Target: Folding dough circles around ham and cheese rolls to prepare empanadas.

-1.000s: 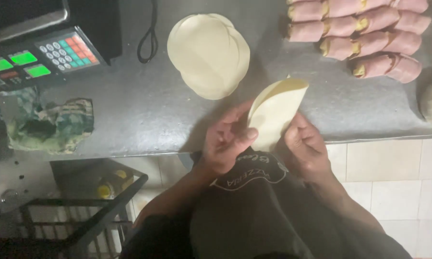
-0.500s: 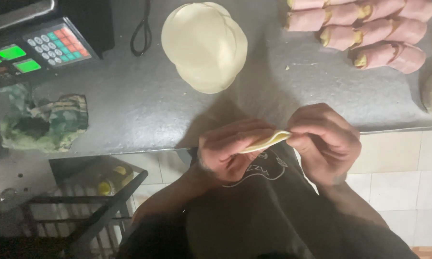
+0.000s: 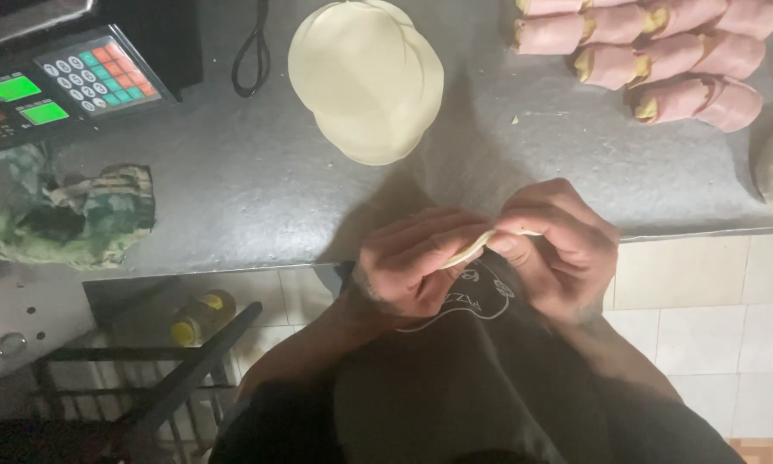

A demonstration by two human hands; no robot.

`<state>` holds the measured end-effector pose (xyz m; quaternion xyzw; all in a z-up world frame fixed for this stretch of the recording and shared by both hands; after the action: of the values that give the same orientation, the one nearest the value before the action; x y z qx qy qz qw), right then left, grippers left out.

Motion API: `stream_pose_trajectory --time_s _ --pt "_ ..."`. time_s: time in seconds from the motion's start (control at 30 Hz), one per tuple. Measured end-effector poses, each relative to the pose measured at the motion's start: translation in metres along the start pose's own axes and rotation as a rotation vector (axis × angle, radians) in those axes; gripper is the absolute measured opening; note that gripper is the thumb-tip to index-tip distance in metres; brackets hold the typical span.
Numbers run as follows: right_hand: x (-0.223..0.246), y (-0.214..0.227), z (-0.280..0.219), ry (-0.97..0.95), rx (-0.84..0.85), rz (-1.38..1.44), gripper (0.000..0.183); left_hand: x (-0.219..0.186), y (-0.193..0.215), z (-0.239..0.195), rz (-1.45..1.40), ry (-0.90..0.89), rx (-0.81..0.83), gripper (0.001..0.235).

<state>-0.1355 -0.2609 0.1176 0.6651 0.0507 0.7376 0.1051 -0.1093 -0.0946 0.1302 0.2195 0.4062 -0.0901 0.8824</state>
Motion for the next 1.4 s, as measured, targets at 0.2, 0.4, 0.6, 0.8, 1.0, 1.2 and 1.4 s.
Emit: stream_pose_trajectory --time_s 0.2,0.4,0.6,0.8,1.0,1.2,1.4 --pt "0.000 0.000 -0.001 0.036 -0.006 -0.026 0.016 0.012 -0.001 -0.015 0.000 0.071 -0.027 0.030" --pt "0.016 -0.006 0.015 -0.003 0.051 -0.094 0.026 0.011 0.002 -0.017 0.061 0.026 -0.020 0.033" --pt "-0.006 -0.010 0.011 0.045 0.050 -0.171 0.014 0.022 -0.007 -0.017 0.058 0.161 0.073 0.022" --pt "-0.007 -0.009 0.024 0.023 0.125 -0.153 0.020 0.053 -0.009 -0.036 0.020 0.291 0.017 0.013" --pt "-0.042 -0.001 0.016 -0.077 0.090 -0.400 0.020 0.075 -0.016 -0.057 -0.118 0.476 0.061 0.020" --pt "-0.024 -0.015 0.026 0.032 -0.012 -0.494 0.018 0.077 -0.023 -0.057 -0.470 0.729 0.019 0.034" --pt "-0.043 -0.036 0.014 -0.055 0.132 -0.381 0.060 0.096 -0.034 -0.101 -0.383 0.704 -0.124 0.036"
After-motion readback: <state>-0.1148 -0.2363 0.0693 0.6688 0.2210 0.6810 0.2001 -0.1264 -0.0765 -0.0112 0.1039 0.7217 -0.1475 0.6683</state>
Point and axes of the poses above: each hand's wrist, its own z-axis towards the middle knuckle, its own y-axis out of the back of the hand, x = y × z, the point moved 7 cm from there along z, towards the middle knuckle, and after that the axes turned 10 degrees about -y, right-handed, at the moved point
